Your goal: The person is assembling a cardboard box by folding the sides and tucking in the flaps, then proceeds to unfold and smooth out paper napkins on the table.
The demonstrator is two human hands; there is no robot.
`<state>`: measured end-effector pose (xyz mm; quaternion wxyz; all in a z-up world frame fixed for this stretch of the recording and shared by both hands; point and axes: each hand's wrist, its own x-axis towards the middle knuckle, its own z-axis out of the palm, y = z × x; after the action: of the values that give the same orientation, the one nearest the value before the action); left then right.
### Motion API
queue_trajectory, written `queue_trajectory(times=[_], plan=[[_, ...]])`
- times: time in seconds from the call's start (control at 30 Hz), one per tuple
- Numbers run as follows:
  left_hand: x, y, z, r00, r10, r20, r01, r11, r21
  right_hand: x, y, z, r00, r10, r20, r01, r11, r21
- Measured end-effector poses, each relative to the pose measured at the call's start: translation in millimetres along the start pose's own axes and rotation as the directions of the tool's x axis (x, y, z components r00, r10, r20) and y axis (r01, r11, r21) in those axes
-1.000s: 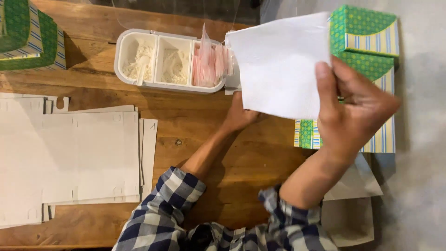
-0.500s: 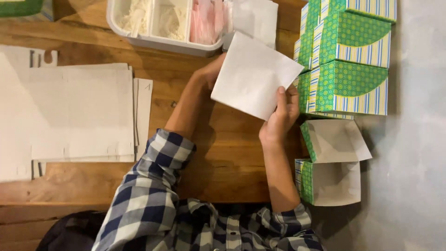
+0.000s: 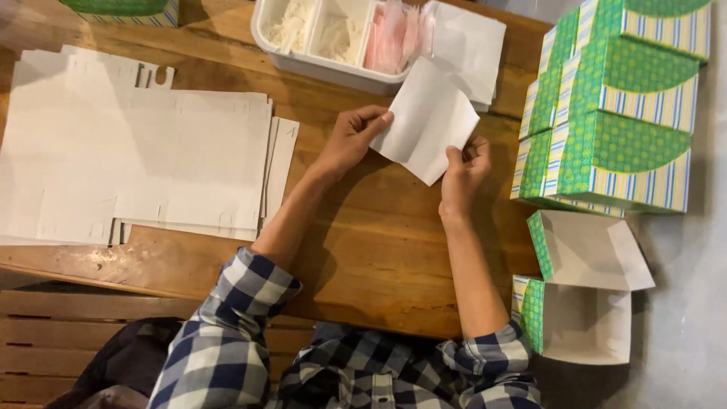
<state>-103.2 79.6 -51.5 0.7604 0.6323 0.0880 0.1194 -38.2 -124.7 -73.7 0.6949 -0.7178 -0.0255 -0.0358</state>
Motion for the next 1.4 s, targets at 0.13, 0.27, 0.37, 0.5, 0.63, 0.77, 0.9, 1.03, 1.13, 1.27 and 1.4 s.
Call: queue_trajectory(times=[0.13, 0.27, 0.37, 0.5, 0.63, 0.77, 0.9, 1.03, 1.13, 1.27, 1.4], plan=[[-14.0, 24.8, 5.2, 0.998, 0.015, 0.062, -0.018, 0.998, 0.060, -3.7, -21.6, -5.9, 0.999, 0.034, 0.005, -0.034, 0.999, 0.006], [-11.6, 10.9, -2.3, 0.996, -0.054, 0.072, 0.057, 0.998, -0.036, -8.3, -32.9, -8.4, 0.995, 0.080, 0.052, -0.079, 0.997, -0.023], [-10.5, 15.9, -0.9, 0.996, -0.062, 0.070, 0.067, 0.995, -0.070, 2.5, 2.9, -16.3, 0.991, 0.041, 0.124, -0.038, 0.999, -0.022], [-12.4, 6.6, -7.1, 0.995, -0.051, 0.084, 0.066, 0.981, -0.181, -3.1, -6.0, -6.6, 0.970, -0.038, 0.240, 0.048, 0.998, -0.036], [-14.3, 4.7, -0.7, 0.994, -0.013, 0.109, 0.035, 0.979, -0.202, -17.5, -47.3, -7.4, 0.929, -0.208, 0.307, 0.222, 0.975, -0.012], [-19.7, 2.9, 8.2, 0.989, 0.032, 0.144, -0.004, 0.982, -0.190, -35.4, -76.0, -12.5, 0.876, -0.403, 0.266, 0.463, 0.856, -0.230], [-30.9, 19.9, 24.8, 0.986, 0.056, 0.156, -0.019, 0.973, -0.228, -50.9, -84.3, -5.1, 0.742, -0.607, 0.285, 0.667, 0.712, -0.220], [-37.4, 42.8, 26.9, 0.967, -0.021, 0.254, 0.106, 0.938, -0.329, -59.4, -102.5, -0.7, 0.595, -0.722, 0.352, 0.796, 0.469, -0.382], [-35.0, 36.3, 26.6, 0.968, 0.004, 0.249, 0.086, 0.933, -0.348, -62.0, -108.2, 3.3, 0.584, -0.691, 0.426, 0.807, 0.441, -0.392], [-37.8, 46.5, 22.2, 0.960, 0.067, 0.273, 0.007, 0.965, -0.262, -64.8, -100.2, 3.7, 0.766, -0.526, 0.370, 0.635, 0.708, -0.308], [-47.4, 74.9, 21.2, 0.952, 0.039, 0.304, 0.083, 0.922, -0.379, -62.6, -86.3, 1.0, 0.894, -0.292, 0.339, 0.351, 0.928, -0.125]])
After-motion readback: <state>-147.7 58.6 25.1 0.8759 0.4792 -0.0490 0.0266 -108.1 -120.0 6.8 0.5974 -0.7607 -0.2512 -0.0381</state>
